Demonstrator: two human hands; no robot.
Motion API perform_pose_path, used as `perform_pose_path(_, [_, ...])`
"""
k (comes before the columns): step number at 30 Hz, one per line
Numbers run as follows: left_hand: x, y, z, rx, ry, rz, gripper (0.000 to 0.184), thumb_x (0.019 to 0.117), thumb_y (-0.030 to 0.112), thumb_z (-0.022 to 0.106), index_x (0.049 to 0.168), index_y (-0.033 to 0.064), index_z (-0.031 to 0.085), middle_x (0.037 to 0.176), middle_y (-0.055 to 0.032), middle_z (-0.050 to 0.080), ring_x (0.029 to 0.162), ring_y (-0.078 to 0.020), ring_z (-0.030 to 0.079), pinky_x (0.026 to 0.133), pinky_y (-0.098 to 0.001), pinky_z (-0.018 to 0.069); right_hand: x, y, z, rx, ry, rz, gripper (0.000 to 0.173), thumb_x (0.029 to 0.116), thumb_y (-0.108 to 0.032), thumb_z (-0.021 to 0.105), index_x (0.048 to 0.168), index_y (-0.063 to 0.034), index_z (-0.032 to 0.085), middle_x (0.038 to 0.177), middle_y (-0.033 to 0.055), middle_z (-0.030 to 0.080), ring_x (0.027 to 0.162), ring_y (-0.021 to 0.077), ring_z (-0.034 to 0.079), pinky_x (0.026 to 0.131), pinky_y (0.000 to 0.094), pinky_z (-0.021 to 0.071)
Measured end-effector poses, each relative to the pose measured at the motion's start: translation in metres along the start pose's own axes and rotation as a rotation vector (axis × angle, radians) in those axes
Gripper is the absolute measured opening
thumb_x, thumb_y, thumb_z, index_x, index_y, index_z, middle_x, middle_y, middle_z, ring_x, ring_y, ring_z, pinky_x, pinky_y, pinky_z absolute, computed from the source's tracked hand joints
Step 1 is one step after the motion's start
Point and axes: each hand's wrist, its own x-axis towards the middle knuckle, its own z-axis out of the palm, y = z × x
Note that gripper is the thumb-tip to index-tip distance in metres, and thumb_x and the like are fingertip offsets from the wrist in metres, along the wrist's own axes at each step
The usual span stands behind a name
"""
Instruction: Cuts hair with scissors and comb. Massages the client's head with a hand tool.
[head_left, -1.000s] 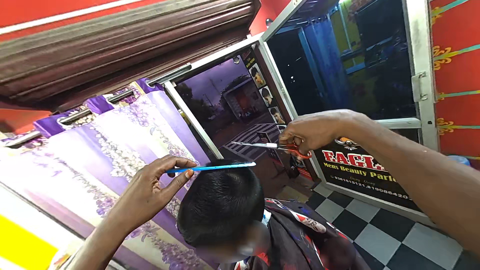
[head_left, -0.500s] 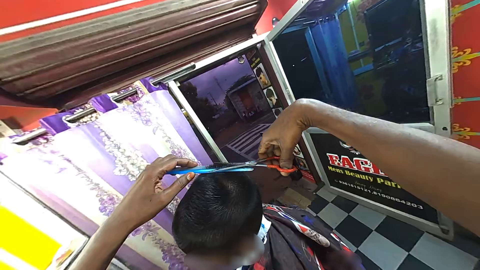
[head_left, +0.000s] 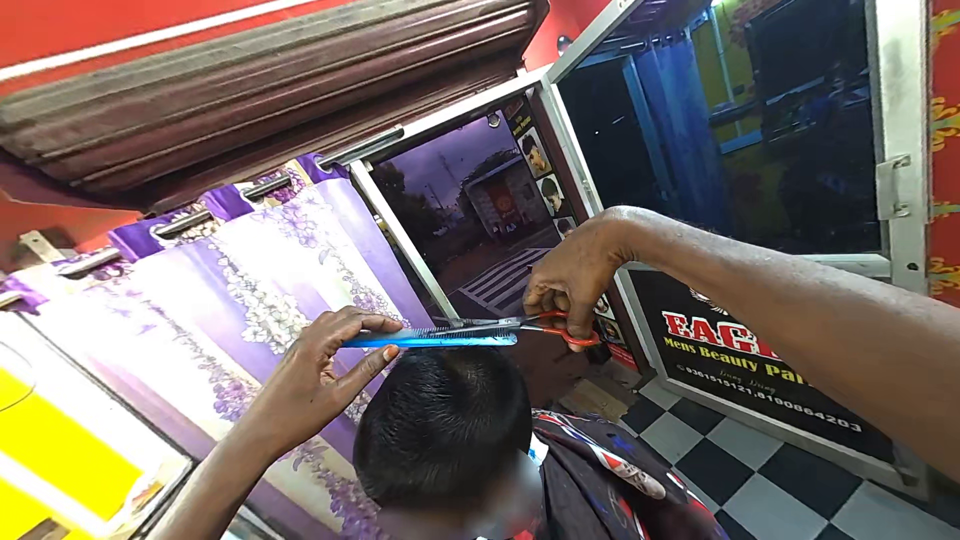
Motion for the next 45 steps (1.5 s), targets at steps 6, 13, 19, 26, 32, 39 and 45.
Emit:
perform_pose_path(6, [-0.012, 0.0, 0.002, 0.087, 0.09, -0.188, 0.035, 0.0967, 0.049, 0.056, 0.114, 0.0236, 0.073, 0.106, 0.0094, 0.069, 0.095, -0.009, 0.065, 0.078, -0.0371, 0.0535, -0.002, 0.002, -0.006, -0.031, 0.055, 0.026, 0.022, 0.0883, 0.003, 0.074, 0.109, -0.0041, 0.073, 0.096, 0.0042, 0.074, 0.08, 0.012, 0.067, 0.076, 0.0313, 0.0527])
perform_pose_path(13, [-0.094, 0.025, 0.01, -0.248, 0.359, -0.198, 0.034, 0.1009, 0.045, 0.057, 0.118, 0.0187, 0.071, 0.108, 0.006, 0.069, 0.094, -0.0055, 0.064, 0.077, -0.0234, 0.0537, -0.014, 0.039, -0.002, -0.282, 0.294, 0.179, 0.015, 0.0877, -0.008, 0.077, 0.101, -0.0103, 0.07, 0.082, 0.0041, 0.067, 0.075, 0.0211, 0.064, 0.07, 0.0458, 0.0532])
perform_pose_path(19, [-0.071, 0.018, 0.025, -0.158, 0.258, -0.184, 0.033, 0.0989, 0.048, 0.054, 0.113, 0.0249, 0.073, 0.104, 0.014, 0.069, 0.091, -0.001, 0.063, 0.073, -0.0236, 0.0513, -0.006, 0.02, -0.02, -0.349, 0.24, 0.216, 0.019, 0.0867, -0.006, 0.078, 0.104, -0.0093, 0.071, 0.09, 0.0057, 0.069, 0.082, 0.0223, 0.066, 0.076, 0.0471, 0.0533])
perform_pose_path(26, [-0.045, -0.006, 0.039, -0.38, 0.14, -0.301, 0.023, 0.0984, 0.038, 0.058, 0.108, 0.0229, 0.073, 0.094, 0.011, 0.07, 0.084, -0.0044, 0.065, 0.07, -0.0287, 0.0517, -0.01, -0.027, -0.053, -0.337, -0.001, 0.266, 0.029, 0.0858, -0.005, 0.081, 0.114, -0.0033, 0.072, 0.098, 0.0065, 0.072, 0.087, 0.0175, 0.067, 0.082, 0.0378, 0.0527])
perform_pose_path(32, [-0.043, -0.014, 0.05, -0.443, 0.175, -0.266, 0.026, 0.0983, 0.039, 0.06, 0.114, 0.0223, 0.071, 0.108, 0.01, 0.072, 0.096, -0.0058, 0.067, 0.078, -0.0267, 0.0555, -0.006, -0.05, -0.071, -0.234, -0.122, 0.256, 0.036, 0.0873, -0.02, 0.081, 0.117, -0.0031, 0.071, 0.094, 0.0057, 0.072, 0.083, 0.0128, 0.067, 0.08, 0.0302, 0.0526])
perform_pose_path(39, [-0.039, -0.008, 0.044, -0.32, 0.215, -0.229, 0.03, 0.0954, 0.044, 0.063, 0.118, 0.0262, 0.072, 0.112, 0.012, 0.069, 0.108, -0.0069, 0.064, 0.091, -0.0309, 0.0542, 0.018, -0.051, -0.074, -0.472, -0.218, 0.198, 0.03, 0.0861, -0.035, 0.082, 0.11, -0.0162, 0.077, 0.09, -0.0001, 0.071, 0.079, 0.0107, 0.063, 0.073, 0.0329, 0.0494])
perform_pose_path(45, [-0.04, -0.002, 0.038, -0.299, 0.201, -0.243, 0.032, 0.0949, 0.045, 0.064, 0.119, 0.0254, 0.071, 0.116, 0.0118, 0.069, 0.113, -0.0076, 0.063, 0.096, -0.0325, 0.053, 0.026, -0.05, -0.079, -0.515, -0.157, 0.16, 0.022, 0.0882, -0.012, 0.079, 0.11, -0.0145, 0.076, 0.097, 0.0008, 0.073, 0.083, 0.0148, 0.065, 0.076, 0.0383, 0.049])
